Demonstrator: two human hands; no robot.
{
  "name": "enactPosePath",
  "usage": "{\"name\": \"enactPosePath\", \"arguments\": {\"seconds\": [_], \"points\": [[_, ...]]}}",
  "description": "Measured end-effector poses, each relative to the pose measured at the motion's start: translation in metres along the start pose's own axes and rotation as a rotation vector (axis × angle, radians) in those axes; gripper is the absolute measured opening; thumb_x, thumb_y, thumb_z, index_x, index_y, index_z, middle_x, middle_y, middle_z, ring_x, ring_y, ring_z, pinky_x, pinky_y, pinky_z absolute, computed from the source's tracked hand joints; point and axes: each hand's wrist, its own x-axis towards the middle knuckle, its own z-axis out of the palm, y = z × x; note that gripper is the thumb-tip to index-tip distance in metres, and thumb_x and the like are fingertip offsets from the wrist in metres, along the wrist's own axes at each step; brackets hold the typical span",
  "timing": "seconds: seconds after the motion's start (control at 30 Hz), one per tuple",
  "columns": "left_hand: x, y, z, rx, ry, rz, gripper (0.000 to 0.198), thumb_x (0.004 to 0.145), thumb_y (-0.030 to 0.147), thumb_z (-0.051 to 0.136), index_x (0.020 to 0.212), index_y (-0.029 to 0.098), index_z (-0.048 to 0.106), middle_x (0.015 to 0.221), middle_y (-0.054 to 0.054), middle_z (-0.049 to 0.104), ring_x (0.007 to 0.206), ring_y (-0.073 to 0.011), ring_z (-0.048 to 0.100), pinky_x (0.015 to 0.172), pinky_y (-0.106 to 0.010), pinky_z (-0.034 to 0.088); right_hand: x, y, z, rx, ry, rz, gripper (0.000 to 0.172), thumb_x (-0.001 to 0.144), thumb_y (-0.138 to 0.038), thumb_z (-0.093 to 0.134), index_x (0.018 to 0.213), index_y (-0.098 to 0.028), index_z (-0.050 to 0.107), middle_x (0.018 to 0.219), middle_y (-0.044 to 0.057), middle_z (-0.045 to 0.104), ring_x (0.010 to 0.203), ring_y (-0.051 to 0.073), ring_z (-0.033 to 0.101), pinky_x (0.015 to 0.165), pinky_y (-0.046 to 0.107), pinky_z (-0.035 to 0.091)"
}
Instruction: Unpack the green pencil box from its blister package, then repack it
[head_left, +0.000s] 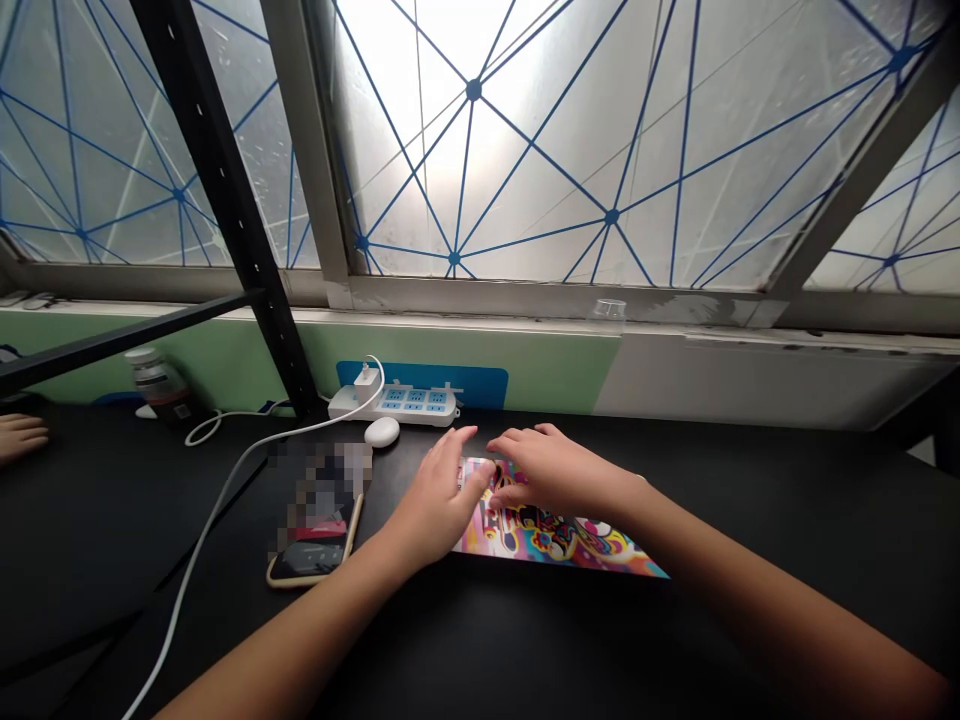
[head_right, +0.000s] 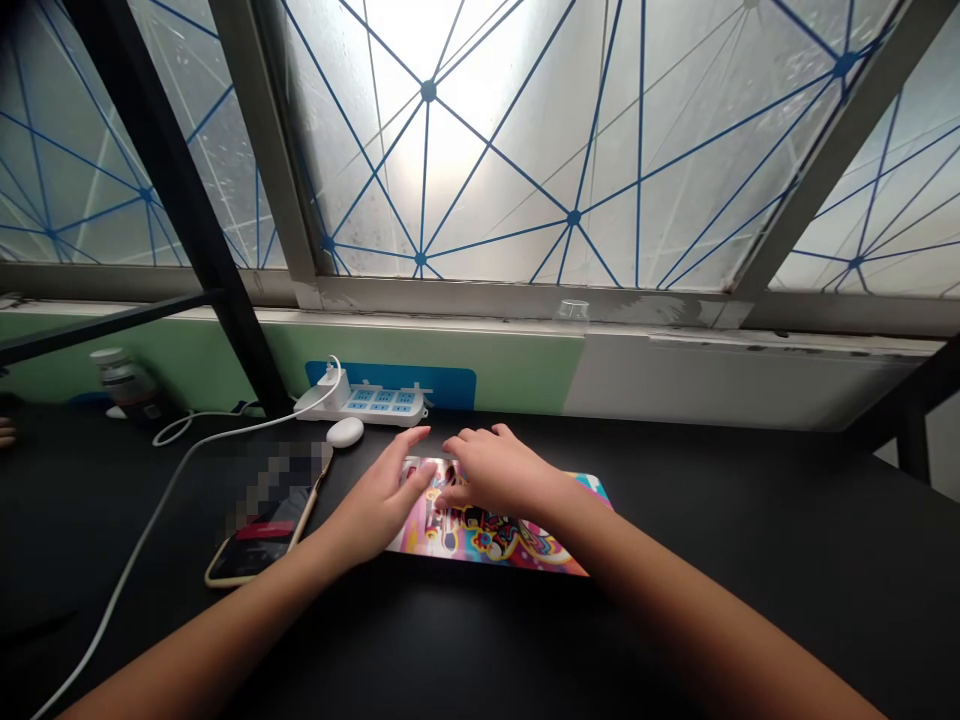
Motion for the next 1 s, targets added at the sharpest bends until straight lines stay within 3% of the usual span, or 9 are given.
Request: {"name": "enactPosePath", "arguments": {"seconds": [0.1, 0.17, 0.3, 0.47, 0.53, 0.6, 0.7, 0.87, 1.0], "points": [[-0.001, 0.002, 0.0, 0.262, -0.138, 0.046, 0.056, 0.097, 0.046, 0.049, 0.147, 0.02, 0.043, 0.153, -0.014, 0.046, 0.146, -0.0351, 0.033, 0.118, -0.065, 0.016, -0.031, 0.027, 0.01, 0.076, 0.054, 0.073, 0.057, 0.087, -0.063, 0.059, 0.126, -0.022, 0.062, 0.126, 0.012, 0.067, 0.115, 0.033, 0.061, 0.104, 0.048, 0.037], [-0.002, 0.003, 0.002, 0.342, -0.166, 0.066, 0.054, 0.097, 0.044, 0.051, 0.145, 0.02, 0.046, 0.149, -0.014, 0.051, 0.141, -0.0349, 0.041, 0.116, -0.065, 0.021, -0.053, 0.049, 0.021, 0.143, 0.103, 0.173, 0.052, 0.09, -0.065, 0.054, 0.12, -0.023, 0.064, 0.124, 0.011, 0.067, 0.113, 0.032, 0.061, 0.099, 0.044, 0.042], [-0.002, 0.004, 0.003, 0.446, -0.081, 0.167, 0.053, 0.094, 0.045, 0.058, 0.139, 0.017, 0.052, 0.137, -0.014, 0.059, 0.127, -0.0334, 0.051, 0.111, -0.057, 0.035, -0.08, 0.075, 0.034, 0.212, 0.18, 0.308, 0.048, 0.092, -0.068, 0.048, 0.097, -0.023, 0.064, 0.098, 0.007, 0.071, 0.085, 0.025, 0.066, 0.071, 0.034, 0.049], [-0.002, 0.006, -0.004, 0.633, 0.178, 0.387, 0.053, 0.089, 0.043, 0.071, 0.133, 0.019, 0.054, 0.119, -0.011, 0.064, 0.112, -0.0309, 0.055, 0.111, -0.06, 0.031, -0.085, 0.066, 0.033, -0.039, 0.554, 0.146, 0.042, 0.088, -0.064, 0.06, 0.087, -0.023, 0.056, 0.092, 0.007, 0.068, 0.08, 0.024, 0.061, 0.074, 0.035, 0.048], [-0.002, 0.009, -0.009, 0.669, 0.238, 0.456, 0.041, 0.088, 0.037, 0.073, 0.121, 0.02, 0.057, 0.112, -0.009, 0.065, 0.108, -0.0289, 0.057, 0.112, -0.06, 0.029, -0.088, 0.057, 0.031, -0.118, 0.685, 0.067, 0.04, 0.089, -0.061, 0.061, 0.084, -0.023, 0.053, 0.097, 0.008, 0.067, 0.08, 0.023, 0.061, 0.075, 0.035, 0.048], [-0.002, 0.013, -0.013, 0.675, 0.259, 0.504, 0.027, 0.089, 0.031, 0.072, 0.109, 0.02, 0.057, 0.111, -0.008, 0.067, 0.107, -0.0278, 0.059, 0.112, -0.06, 0.029, -0.094, 0.045, 0.029, -0.173, 0.731, 0.049, 0.034, 0.092, -0.055, 0.06, 0.084, -0.023, 0.051, 0.105, 0.01, 0.067, 0.078, 0.022, 0.06, 0.073, 0.035, 0.047], [-0.003, 0.016, -0.017, 0.662, 0.237, 0.567, 0.019, 0.091, 0.024, 0.069, 0.102, 0.021, 0.053, 0.121, -0.011, 0.068, 0.115, -0.0296, 0.061, 0.112, -0.059, 0.03, -0.102, 0.029, 0.025, -0.228, 0.668, 0.092, 0.026, 0.096, -0.047, 0.056, 0.087, -0.023, 0.05, 0.108, 0.011, 0.067, 0.07, 0.021, 0.059, 0.063, 0.035, 0.045], [-0.011, 0.025, -0.017, 0.744, 0.124, 0.54, 0.015, 0.092, 0.023, 0.066, 0.101, 0.019, 0.054, 0.117, -0.013, 0.07, 0.108, -0.0305, 0.066, 0.101, -0.051, 0.044, -0.111, 0.014, 0.022, -0.229, 0.484, 0.077, 0.008, 0.093, -0.026, 0.054, 0.087, -0.024, 0.048, 0.082, 0.005, 0.063, 0.067, 0.023, 0.057, 0.058, 0.035, 0.044], [-0.017, 0.032, -0.013, 0.84, -0.053, 0.484, 0.029, 0.083, 0.023, 0.074, 0.106, 0.019, 0.057, 0.105, -0.008, 0.069, 0.095, -0.0282, 0.067, 0.1, -0.05, 0.045, -0.11, 0.013, 0.029, -0.246, 0.361, -0.015, 0.026, 0.072, -0.009, 0.06, 0.09, -0.024, 0.05, 0.088, 0.006, 0.064, 0.076, 0.025, 0.059, 0.061, 0.037, 0.05]]}}
